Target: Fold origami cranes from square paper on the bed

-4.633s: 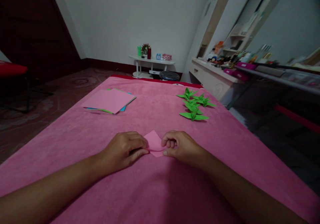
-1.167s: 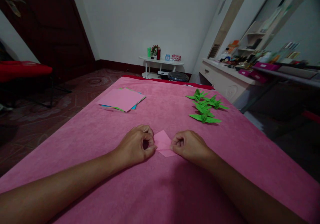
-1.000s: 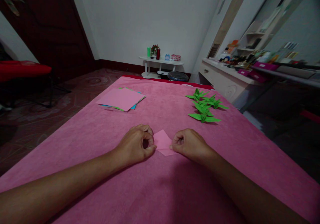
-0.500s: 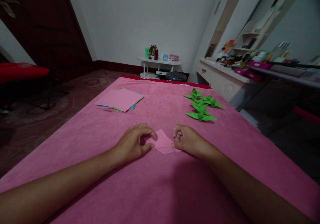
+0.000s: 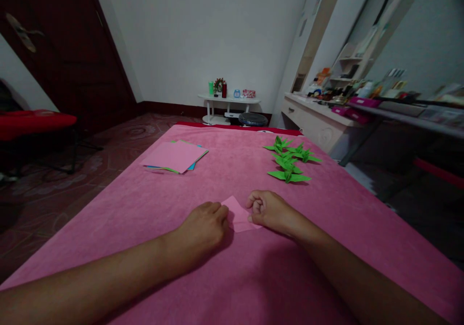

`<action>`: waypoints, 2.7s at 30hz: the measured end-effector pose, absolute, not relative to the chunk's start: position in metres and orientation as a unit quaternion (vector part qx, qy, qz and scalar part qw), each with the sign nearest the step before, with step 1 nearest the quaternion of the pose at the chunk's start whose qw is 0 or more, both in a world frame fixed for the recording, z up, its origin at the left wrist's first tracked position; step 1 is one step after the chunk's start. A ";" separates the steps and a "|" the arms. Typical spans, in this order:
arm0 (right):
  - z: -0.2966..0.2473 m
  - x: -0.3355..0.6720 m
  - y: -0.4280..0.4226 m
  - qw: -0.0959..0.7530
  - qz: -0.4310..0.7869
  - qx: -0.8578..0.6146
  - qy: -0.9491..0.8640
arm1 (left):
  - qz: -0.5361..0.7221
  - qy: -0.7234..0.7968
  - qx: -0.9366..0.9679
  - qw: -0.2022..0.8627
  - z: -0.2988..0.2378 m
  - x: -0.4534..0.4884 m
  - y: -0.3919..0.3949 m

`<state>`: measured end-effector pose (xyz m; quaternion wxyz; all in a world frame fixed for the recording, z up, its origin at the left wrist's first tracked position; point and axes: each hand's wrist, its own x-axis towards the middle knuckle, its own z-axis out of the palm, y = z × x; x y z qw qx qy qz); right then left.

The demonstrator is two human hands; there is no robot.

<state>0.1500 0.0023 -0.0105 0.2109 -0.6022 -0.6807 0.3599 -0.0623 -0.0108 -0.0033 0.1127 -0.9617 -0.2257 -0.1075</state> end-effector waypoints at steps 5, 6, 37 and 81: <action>-0.014 0.152 0.003 0.223 0.371 -0.593 -0.679 | -0.003 -0.174 -0.977 0.125 0.018 -0.055 -0.009; -0.014 0.152 0.003 0.226 0.379 -0.589 -0.677 | 0.022 -0.162 -0.978 0.128 0.019 -0.051 -0.009; -0.004 0.165 0.016 0.465 0.571 -0.486 -0.471 | -0.354 -0.137 -0.906 -0.185 0.009 -0.039 0.074; 0.009 0.181 0.006 0.222 0.309 -0.395 -0.836 | -0.240 -0.178 -0.936 -0.186 -0.015 -0.061 0.032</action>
